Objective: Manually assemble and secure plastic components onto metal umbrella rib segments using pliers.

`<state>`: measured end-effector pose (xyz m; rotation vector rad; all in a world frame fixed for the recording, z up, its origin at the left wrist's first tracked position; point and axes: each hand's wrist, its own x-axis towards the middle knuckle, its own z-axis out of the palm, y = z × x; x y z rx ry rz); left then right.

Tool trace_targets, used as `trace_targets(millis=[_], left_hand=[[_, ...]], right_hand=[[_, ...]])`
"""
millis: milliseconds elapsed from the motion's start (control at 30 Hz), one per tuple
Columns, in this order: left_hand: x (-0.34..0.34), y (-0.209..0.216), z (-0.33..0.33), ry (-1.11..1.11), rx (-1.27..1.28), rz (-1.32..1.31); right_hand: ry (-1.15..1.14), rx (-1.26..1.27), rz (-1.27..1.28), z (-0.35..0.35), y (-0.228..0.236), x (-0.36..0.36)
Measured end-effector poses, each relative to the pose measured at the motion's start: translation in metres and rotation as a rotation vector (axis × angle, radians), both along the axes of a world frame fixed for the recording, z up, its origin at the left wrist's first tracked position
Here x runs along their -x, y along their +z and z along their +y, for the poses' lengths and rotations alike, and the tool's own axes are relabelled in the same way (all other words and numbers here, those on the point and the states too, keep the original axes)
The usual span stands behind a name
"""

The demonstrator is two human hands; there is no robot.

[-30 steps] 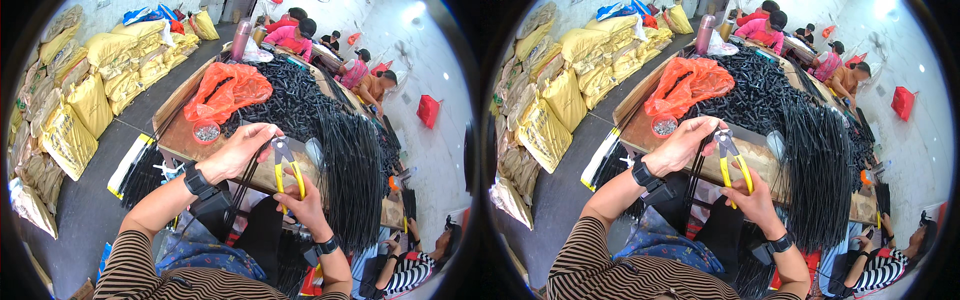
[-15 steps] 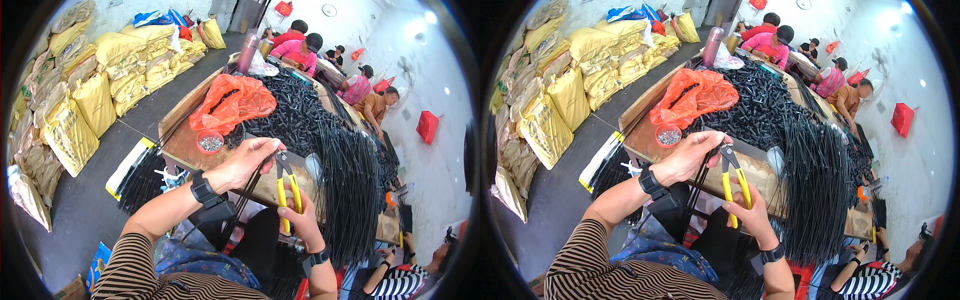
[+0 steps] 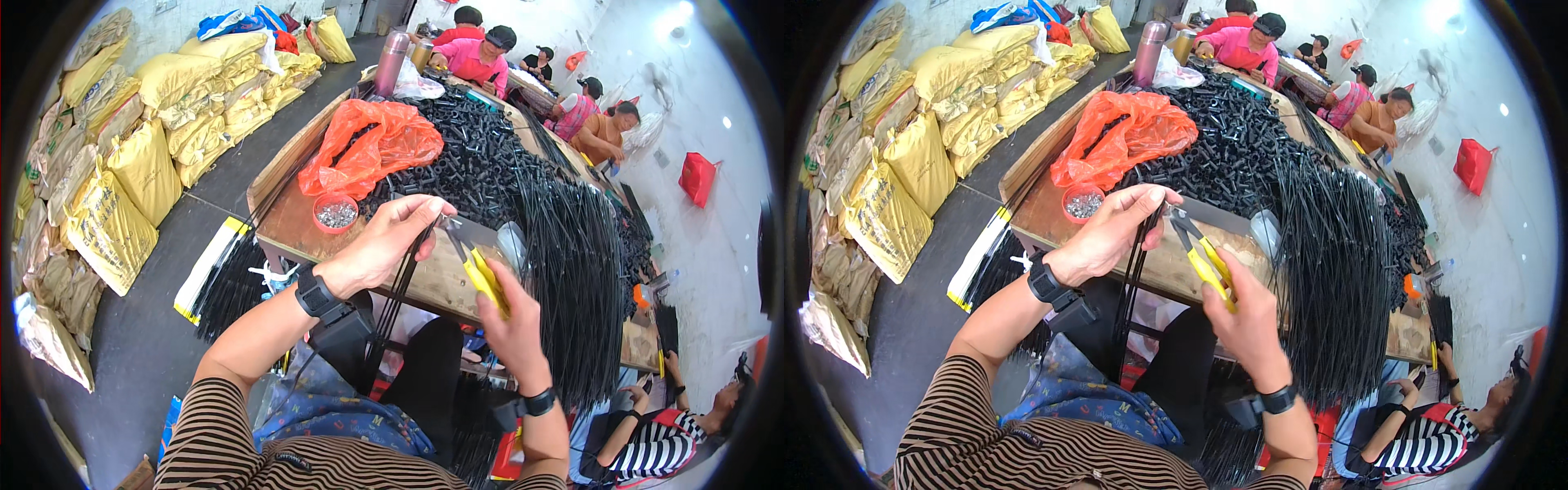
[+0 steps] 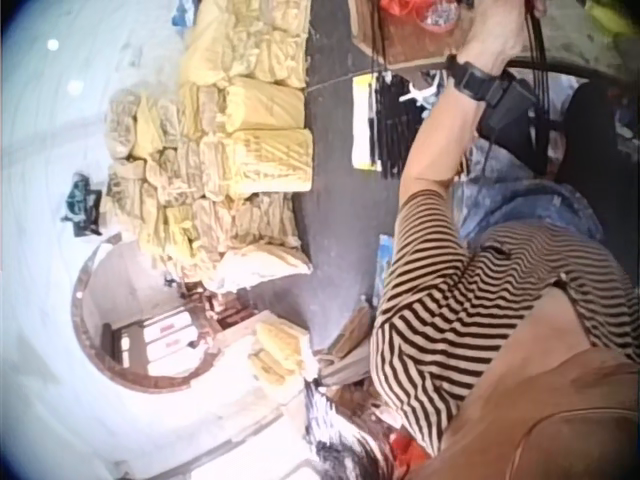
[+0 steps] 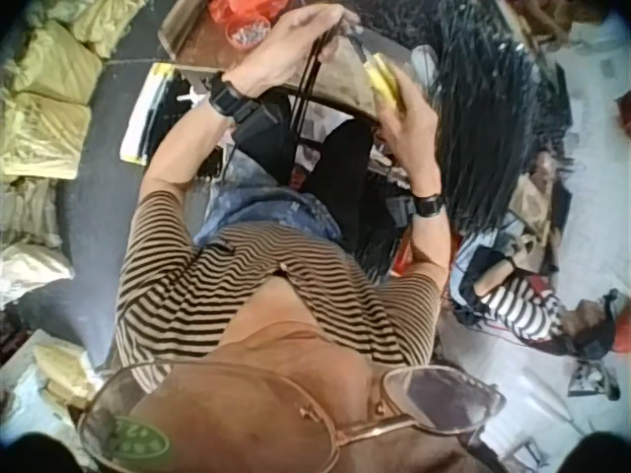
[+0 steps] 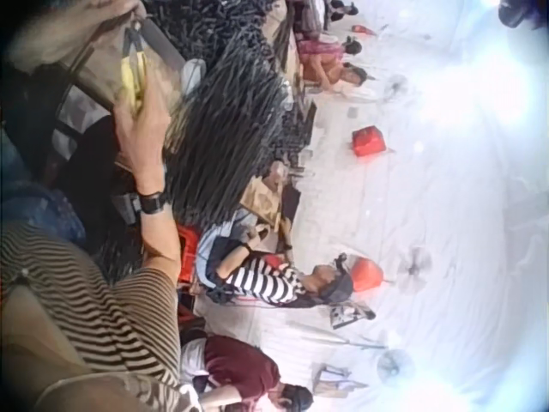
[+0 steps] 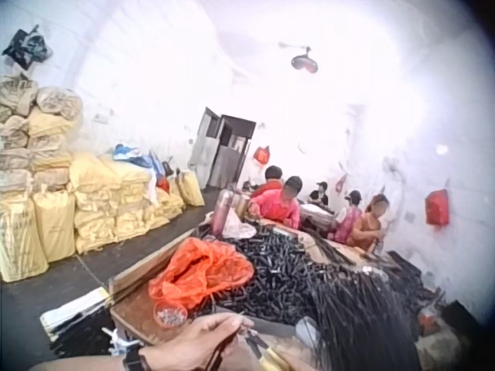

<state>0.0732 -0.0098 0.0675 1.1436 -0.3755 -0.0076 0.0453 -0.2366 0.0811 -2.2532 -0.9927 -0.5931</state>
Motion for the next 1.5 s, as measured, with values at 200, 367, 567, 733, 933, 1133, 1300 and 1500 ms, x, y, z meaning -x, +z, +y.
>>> trace_targets(millis=[200, 367, 567, 733, 933, 1133, 1300, 1500], left_hand=[[0.002, 0.003, -0.003, -0.054, 0.044, 0.027], [-0.001, -0.001, -0.002, -0.075, 0.039, 0.063], [-0.001, -0.002, -0.001, -0.055, 0.056, 0.046], [0.000, 0.004, -0.003, -0.072, 0.041, 0.044], [0.002, 0.003, -0.003, -0.089, -0.039, 0.009], [0.001, 0.005, -0.005, -0.195, 0.014, 0.008], [0.000, 0.005, -0.003, -0.260, 0.029, -0.035], [0.005, 0.007, -0.002, -0.331, 0.086, -0.010]], right_hand=[[0.188, -0.469, 1.376, -0.015, 0.029, 0.002], [0.132, -0.327, 1.179, -0.002, 0.010, 0.010], [-0.083, 0.129, -0.249, 0.004, 0.002, 0.000], [-0.087, 0.182, -0.333, -0.007, 0.001, -0.006], [0.185, -0.343, 1.186, -0.011, 0.033, -0.003], [0.482, -0.492, 1.685, -0.019, 0.022, -0.002], [0.341, -0.336, 1.549, -0.019, 0.031, 0.001], [0.344, -0.206, 1.498, -0.023, 0.054, -0.003]])
